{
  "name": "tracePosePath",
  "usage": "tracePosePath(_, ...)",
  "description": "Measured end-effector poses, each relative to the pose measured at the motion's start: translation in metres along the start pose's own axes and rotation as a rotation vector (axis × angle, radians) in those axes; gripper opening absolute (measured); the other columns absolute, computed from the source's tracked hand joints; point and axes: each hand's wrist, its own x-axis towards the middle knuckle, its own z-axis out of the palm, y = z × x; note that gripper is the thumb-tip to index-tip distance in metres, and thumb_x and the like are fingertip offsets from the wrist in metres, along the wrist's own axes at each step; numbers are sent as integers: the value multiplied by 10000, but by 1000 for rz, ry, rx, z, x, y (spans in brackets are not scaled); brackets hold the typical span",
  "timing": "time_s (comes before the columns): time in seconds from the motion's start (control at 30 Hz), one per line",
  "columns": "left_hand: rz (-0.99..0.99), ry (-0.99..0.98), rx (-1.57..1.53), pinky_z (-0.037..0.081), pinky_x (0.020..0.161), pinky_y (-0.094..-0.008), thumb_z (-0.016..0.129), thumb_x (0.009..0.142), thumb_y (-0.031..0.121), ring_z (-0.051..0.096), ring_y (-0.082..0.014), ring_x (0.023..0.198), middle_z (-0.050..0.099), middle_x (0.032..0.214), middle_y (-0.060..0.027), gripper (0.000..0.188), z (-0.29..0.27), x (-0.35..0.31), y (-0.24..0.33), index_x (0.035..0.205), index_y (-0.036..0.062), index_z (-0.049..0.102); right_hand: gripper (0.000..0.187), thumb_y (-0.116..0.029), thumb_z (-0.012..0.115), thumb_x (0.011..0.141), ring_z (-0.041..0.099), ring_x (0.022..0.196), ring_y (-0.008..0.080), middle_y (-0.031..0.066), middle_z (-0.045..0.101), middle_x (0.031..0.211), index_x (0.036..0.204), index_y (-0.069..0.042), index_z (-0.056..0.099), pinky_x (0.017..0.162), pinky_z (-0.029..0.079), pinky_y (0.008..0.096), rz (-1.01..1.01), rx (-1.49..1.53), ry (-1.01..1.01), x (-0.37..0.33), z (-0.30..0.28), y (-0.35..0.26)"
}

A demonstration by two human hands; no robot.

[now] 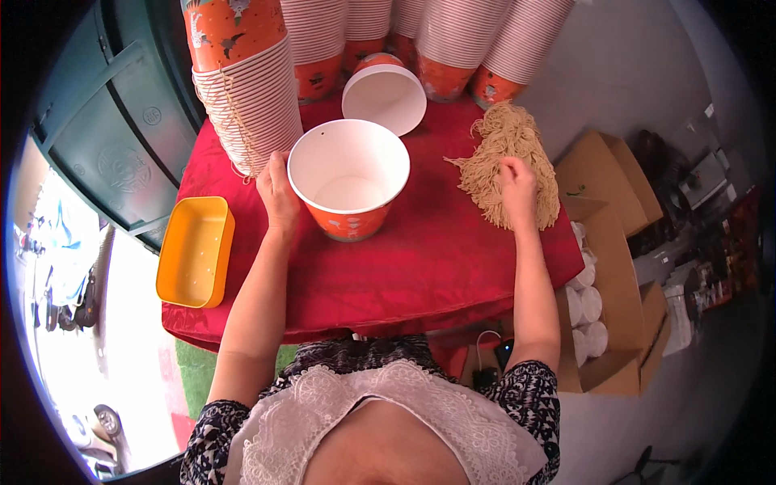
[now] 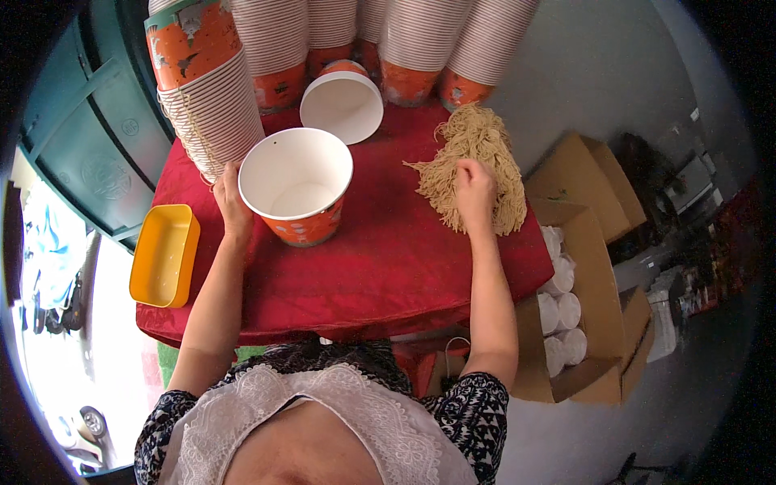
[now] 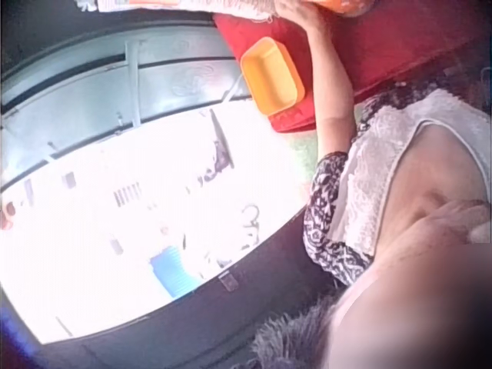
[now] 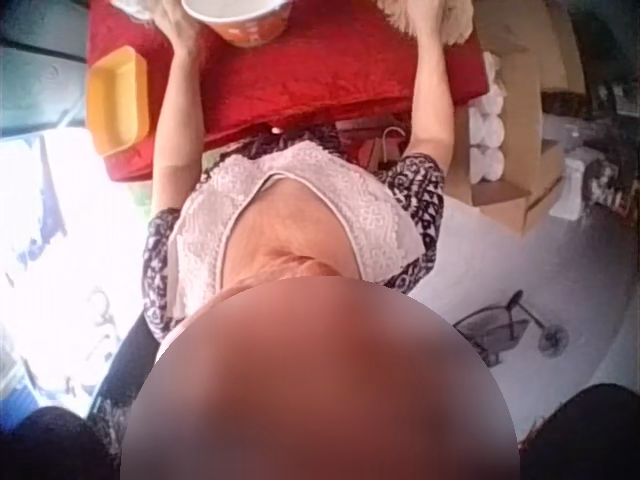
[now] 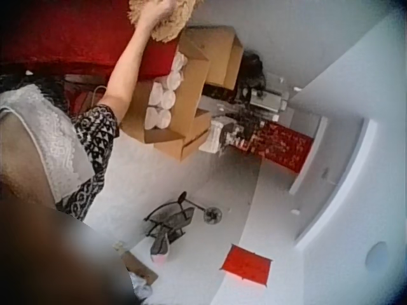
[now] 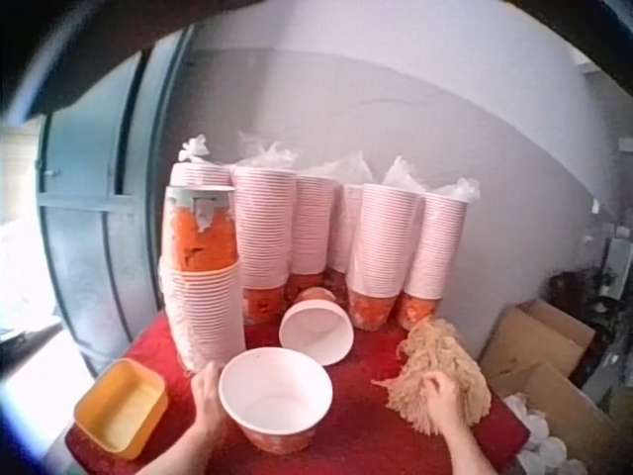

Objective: Attaching string handles to large paper tubs by threading them through pre-drilled holes and knotting them.

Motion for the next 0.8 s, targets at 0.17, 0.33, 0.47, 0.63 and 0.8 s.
tracePosePath(0.17, 2, -15, 7, 460, 644, -274, 349, 1042, 329, 556, -112, 690, 633, 745, -47, 506, 0, 0, -2, 900, -40, 664, 85, -55, 612, 859, 615, 825, 273, 135, 640, 871, 914, -4, 652, 768, 483, 385, 73, -72, 21, 0, -32, 24)
tracePosePath(0.33, -16, -31, 8, 457, 640, -265, 357, 1044, 325, 555, -107, 692, 632, 750, -46, 492, -1, 1, -3, 902, -34, 661, 89, -42, 651, 823, 552, 970, 280, 94, 616, 932, 907, -49, 679, 850, 452, 376, -142, -256, -163, -8, -34, 16)
tracePosePath(0.47, 12, -19, -9, 452, 626, -262, 364, 1044, 319, 547, -100, 683, 624, 744, -38, 481, 2, 0, -2, 887, -30, 655, 116, -27, 676, 796, 537, 981, 267, 81, 569, 952, 903, -62, 703, 851, 458, 373, -273, -345, -263, -10, -26, 2)
tracePosePath(0.63, 4, -46, -15, 445, 617, -258, 370, 1044, 312, 537, -91, 678, 618, 741, -29, 470, -3, 2, -9, 889, -25, 658, 132, -1, 650, 798, 526, 960, 269, 88, 550, 942, 909, -47, 703, 845, 461, 391, -351, -402, -316, -4, -18, -6)
tracePosePath(0.8, 7, -11, -33, 438, 604, -258, 376, 1043, 308, 521, -81, 668, 608, 732, -15, 465, 3, 0, 2, 865, -21, 652, 120, 13, 643, 782, 523, 934, 273, 95, 537, 906, 883, -30, 690, 833, 461, 393, -439, -528, -349, 2, -15, 2)
